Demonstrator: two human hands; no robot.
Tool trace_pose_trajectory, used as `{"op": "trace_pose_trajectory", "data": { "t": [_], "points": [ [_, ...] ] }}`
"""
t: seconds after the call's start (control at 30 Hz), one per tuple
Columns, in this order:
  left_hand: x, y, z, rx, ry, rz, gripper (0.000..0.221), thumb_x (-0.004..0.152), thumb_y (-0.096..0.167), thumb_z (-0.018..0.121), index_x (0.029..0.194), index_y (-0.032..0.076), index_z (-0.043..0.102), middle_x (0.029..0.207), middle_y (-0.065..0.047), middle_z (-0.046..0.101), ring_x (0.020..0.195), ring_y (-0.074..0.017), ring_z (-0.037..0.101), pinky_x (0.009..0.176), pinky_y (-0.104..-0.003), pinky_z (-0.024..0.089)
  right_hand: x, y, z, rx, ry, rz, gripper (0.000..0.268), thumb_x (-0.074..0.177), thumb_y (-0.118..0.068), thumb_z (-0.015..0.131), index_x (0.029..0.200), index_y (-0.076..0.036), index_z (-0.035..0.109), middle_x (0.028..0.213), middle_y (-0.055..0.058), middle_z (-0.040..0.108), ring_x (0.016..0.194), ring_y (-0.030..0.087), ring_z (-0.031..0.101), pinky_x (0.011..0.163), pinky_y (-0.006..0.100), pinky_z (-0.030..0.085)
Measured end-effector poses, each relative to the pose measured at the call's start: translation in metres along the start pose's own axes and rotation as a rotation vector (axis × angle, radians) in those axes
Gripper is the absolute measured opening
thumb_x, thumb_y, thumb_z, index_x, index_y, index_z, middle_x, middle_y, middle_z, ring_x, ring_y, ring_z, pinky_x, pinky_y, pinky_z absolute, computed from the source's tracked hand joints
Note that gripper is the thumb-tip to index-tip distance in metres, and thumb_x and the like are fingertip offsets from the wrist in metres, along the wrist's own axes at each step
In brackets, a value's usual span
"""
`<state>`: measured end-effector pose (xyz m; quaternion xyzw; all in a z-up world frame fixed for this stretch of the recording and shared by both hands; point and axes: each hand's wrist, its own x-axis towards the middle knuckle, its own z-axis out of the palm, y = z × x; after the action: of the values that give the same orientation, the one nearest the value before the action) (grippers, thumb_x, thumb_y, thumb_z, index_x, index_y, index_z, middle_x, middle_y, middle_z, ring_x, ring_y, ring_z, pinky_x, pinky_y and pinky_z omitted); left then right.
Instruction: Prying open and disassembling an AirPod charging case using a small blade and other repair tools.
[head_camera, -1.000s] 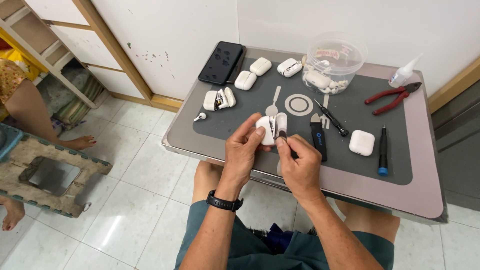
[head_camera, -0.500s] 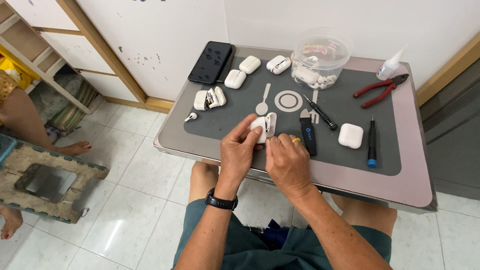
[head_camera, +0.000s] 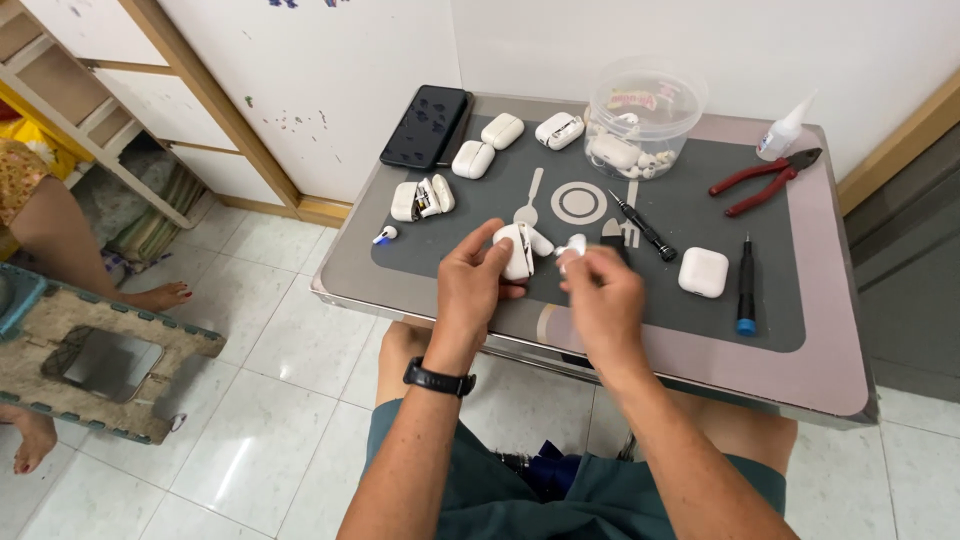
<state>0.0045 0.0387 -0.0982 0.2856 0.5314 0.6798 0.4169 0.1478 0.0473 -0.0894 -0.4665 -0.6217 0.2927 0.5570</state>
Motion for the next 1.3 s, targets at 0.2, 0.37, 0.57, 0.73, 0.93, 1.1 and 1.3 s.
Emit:
{"op": "trace_pose_trajectory", "data": {
  "t": [0.2,0.37,0.57,0.73,0.93,1.1,1.3],
  "points": [
    [0.006,0.012,-0.004,-0.059,-0.067,-0.126,0.044,0.096,0.009,0.064,0.139,-0.001,0.060,0.092,-0.032,0.070,0.062,-0.0438,0.074,0.049,-0.044,0.067,0.010,-0.026,-0.001,0.395,0.085,0.553,0.016,0.090,-0.014,0.067,0.088,0.002,0.071,0.101,0.020,0.075,0.086,0.027,0.076,0.067,0.034,0.063],
    [0.013,0.011,-0.014,-0.080,-0.117,-0.172,0.044,0.099,0.010,0.059,0.140,-0.003,0.057,0.092,-0.029,0.071,0.063,-0.0410,0.075,0.049,-0.042,0.067,0.001,-0.027,0.005,0.476,-0.033,0.461,0.016,0.094,-0.015,0.066,0.091,-0.001,0.073,0.104,0.020,0.079,0.084,0.027,0.078,0.062,0.032,0.062],
    [0.030,0.031,-0.029,0.033,-0.133,-0.098,0.064,0.081,0.012,0.083,0.138,0.001,0.057,0.090,-0.015,0.067,0.056,-0.0228,0.069,0.043,-0.029,0.060,0.018,-0.015,-0.015,0.297,0.069,0.183,0.016,0.099,-0.010,0.063,0.095,-0.001,0.075,0.099,0.020,0.078,0.077,0.022,0.075,0.062,0.029,0.061],
    [0.046,0.053,-0.025,0.612,-0.466,0.274,0.068,0.082,0.005,0.069,0.148,0.008,0.053,0.123,-0.029,0.068,0.113,-0.0488,0.067,0.091,-0.055,0.059,0.018,-0.036,-0.064,0.184,0.100,-0.007,0.016,0.106,-0.009,0.063,0.100,0.001,0.074,0.097,0.020,0.076,0.081,0.023,0.074,0.073,0.032,0.062],
    [0.061,0.060,-0.006,0.989,-1.067,0.947,0.050,0.089,-0.010,0.044,0.136,0.005,0.054,0.136,-0.017,0.061,0.123,-0.0361,0.058,0.104,-0.048,0.046,0.012,-0.041,-0.147,-0.177,0.148,0.017,0.022,0.119,-0.006,0.054,0.117,0.008,0.070,0.110,0.018,0.073,0.086,0.021,0.068,0.082,0.034,0.059],
    [0.077,0.041,-0.007,1.288,-1.095,0.969,0.053,0.094,-0.002,0.053,0.145,0.011,0.049,0.133,-0.014,0.057,0.108,-0.0356,0.053,0.090,-0.049,0.045,0.027,0.030,-0.219,-0.356,0.156,0.077,0.033,0.133,-0.010,0.044,0.128,0.014,0.066,0.120,0.025,0.069,0.092,0.030,0.065,0.086,0.040,0.054],
    [0.143,0.002,0.034,1.388,-0.620,0.829,0.050,0.096,0.010,0.057,0.146,0.010,0.048,0.115,-0.019,0.065,0.094,-0.0419,0.062,0.087,-0.053,0.049,0.027,0.083,-0.233,-0.388,0.175,0.112,0.032,0.134,-0.008,0.037,0.131,0.016,0.059,0.129,0.030,0.066,0.096,0.037,0.063,0.087,0.047,0.052]
  ]
}}
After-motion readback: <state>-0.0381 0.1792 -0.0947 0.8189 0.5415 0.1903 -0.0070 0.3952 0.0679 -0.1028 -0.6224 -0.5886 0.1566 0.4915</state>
